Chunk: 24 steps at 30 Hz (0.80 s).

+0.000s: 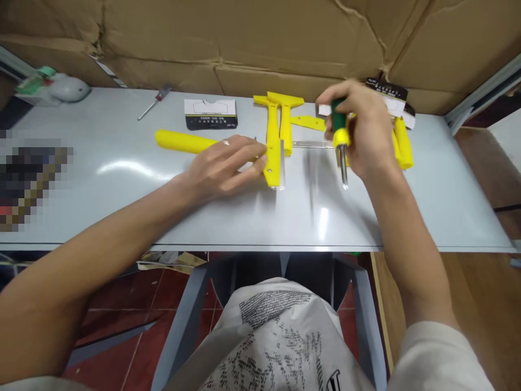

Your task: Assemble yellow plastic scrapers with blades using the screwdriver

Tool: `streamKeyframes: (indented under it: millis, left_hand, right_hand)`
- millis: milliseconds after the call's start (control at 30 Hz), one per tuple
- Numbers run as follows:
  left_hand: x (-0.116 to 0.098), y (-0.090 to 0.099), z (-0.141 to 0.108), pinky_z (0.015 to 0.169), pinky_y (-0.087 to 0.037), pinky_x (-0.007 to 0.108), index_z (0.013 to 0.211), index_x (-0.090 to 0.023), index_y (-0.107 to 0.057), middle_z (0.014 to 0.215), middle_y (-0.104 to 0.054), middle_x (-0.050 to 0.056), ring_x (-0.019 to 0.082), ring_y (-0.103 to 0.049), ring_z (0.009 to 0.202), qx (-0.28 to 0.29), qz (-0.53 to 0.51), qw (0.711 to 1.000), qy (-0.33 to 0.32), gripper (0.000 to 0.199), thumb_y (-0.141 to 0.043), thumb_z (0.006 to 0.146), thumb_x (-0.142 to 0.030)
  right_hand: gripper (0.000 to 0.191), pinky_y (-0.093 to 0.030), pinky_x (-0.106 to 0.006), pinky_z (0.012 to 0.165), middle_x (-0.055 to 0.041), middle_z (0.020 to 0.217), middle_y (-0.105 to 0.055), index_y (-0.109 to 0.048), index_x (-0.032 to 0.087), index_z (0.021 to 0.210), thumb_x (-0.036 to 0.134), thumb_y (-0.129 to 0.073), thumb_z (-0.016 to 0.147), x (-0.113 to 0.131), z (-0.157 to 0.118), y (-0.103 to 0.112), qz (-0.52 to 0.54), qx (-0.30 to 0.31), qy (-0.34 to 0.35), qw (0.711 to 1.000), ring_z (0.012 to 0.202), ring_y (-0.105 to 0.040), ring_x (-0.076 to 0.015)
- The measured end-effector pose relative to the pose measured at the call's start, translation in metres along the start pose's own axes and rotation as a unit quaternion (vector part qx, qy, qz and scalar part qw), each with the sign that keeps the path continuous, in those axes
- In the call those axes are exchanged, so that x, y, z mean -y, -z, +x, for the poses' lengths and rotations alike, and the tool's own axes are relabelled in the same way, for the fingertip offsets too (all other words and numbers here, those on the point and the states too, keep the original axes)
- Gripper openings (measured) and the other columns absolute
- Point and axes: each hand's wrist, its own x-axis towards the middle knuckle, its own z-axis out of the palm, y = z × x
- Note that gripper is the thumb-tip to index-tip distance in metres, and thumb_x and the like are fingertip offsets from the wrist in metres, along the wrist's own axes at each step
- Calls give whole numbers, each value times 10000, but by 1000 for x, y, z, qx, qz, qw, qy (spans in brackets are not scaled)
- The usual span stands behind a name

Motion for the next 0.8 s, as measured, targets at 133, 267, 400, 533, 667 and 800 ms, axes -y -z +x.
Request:
streamKeyframes:
  millis: [133, 267, 400, 533, 667, 800]
  left_hand:
    - [11, 2, -7, 786, -714, 433, 1253, -250, -682, 1265, -819, 111, 288, -843, 1046, -80, 30, 996, 28, 241, -604, 1116, -67]
    - [10, 1, -11, 853, -727, 500, 1307, -255, -697, 1336, -806, 123, 313, -845, 1108, -77, -33, 995, 57, 270, -672, 1105, -78]
    - [3, 1, -13, 881, -727, 523, 1293, -274, -711, 1379, -797, 120, 321, -834, 1155, -74, -83, 992, 62, 306, -719, 1081, -54]
    - [-1, 4, -15, 892, -728, 534, 1311, -285, -710, 1350, -797, 103, 316, -829, 1150, -68, -119, 985, 109, 297, -731, 1092, -85]
    - [-3, 4, -14, 909, -731, 542, 1370, -291, -693, 1318, -798, 93, 310, -831, 1142, -65, -138, 977, 149, 316, -741, 1106, -124]
    - [-8, 5, -7, 971, -727, 575, 1281, -274, -727, 1336, -789, 104, 335, -819, 1209, -56, -187, 971, 136, 238, -740, 1109, -110]
  right_hand:
    - [168, -379, -290, 529, -53, 707, -603, -852, 155, 852, 269, -768, 942, 3, -19, -10, -71, 145, -156, 975, 646, -523, -155]
    - [339, -419, -280, 556, -16, 781, -630, -803, 190, 836, 468, -985, 908, -8, -23, -14, -101, 213, -138, 962, 664, -522, -119]
    - [531, -394, -298, 556, -11, 882, -670, -779, 197, 869, 660, -1037, 843, -20, -22, -12, -130, 224, -113, 959, 643, -530, -102]
    - [596, -418, -310, 573, 1, 853, -645, -763, 198, 911, 758, -967, 894, -24, -24, -13, -164, 220, -87, 958, 643, -541, -110]
    - [646, -381, -313, 564, 18, 784, -575, -729, 201, 924, 829, -877, 956, -24, -24, -13, -179, 254, -66, 948, 633, -507, -113]
    - [714, -335, -316, 583, 8, 764, -552, -627, 204, 818, 872, -822, 979, -24, -24, -14, -190, 300, -43, 934, 669, -482, -119]
